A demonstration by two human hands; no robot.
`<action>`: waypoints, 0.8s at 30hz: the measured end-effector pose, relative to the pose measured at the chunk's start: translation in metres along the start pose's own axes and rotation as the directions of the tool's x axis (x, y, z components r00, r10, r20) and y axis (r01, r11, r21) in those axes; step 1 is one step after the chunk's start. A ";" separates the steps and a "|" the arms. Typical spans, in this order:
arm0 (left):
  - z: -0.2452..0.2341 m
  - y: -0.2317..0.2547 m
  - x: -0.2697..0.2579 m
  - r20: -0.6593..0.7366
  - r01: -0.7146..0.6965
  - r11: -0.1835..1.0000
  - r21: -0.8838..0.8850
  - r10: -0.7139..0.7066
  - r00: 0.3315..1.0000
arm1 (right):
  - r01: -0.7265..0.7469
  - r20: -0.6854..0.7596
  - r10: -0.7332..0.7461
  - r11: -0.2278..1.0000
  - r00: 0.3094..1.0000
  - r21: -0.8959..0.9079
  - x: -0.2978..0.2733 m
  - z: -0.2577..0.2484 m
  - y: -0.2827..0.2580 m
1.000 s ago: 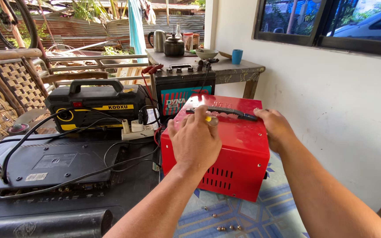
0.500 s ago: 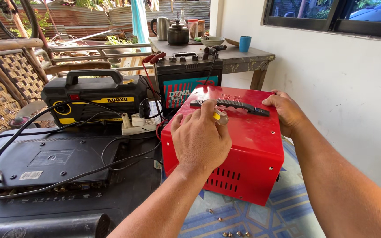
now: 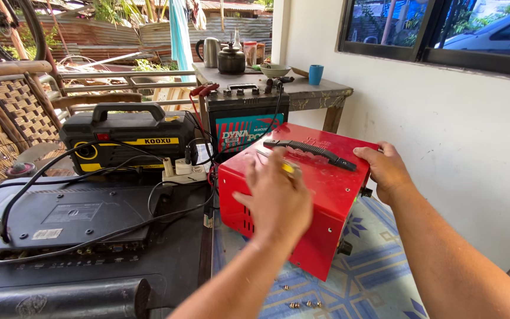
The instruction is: The person uses a yellow-handled screwdriver to tighten screws on the sides and front of a red metal box. The person rotates the box to access different sides and continues screwing until the box is fully assembled.
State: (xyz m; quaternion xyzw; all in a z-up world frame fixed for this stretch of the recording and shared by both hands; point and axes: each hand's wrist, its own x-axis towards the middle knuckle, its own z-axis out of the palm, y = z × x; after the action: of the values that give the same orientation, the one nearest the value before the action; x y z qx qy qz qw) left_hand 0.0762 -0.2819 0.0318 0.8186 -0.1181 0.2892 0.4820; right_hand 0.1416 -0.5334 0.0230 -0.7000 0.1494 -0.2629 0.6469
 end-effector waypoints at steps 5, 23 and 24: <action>0.006 0.015 -0.005 0.107 0.122 0.989 -0.078 -0.113 0.988 | 0.006 -0.014 -0.006 0.999 1.000 0.040 0.002 -0.004 0.002; -0.005 -0.041 0.035 0.075 0.054 0.985 -0.166 -0.042 0.996 | 0.091 -0.126 -0.087 0.995 0.988 0.027 -0.039 0.017 -0.005; -0.006 -0.043 0.037 0.074 0.047 0.983 -0.176 -0.034 0.997 | 0.094 -0.133 -0.092 0.995 0.987 0.012 -0.042 0.018 -0.006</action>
State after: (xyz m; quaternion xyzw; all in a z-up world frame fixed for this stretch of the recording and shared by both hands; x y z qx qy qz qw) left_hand 0.1242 -0.2522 0.0246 0.7844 -0.1439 0.2385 0.5542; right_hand 0.1163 -0.4947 0.0209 -0.6813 0.1568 -0.3401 0.6289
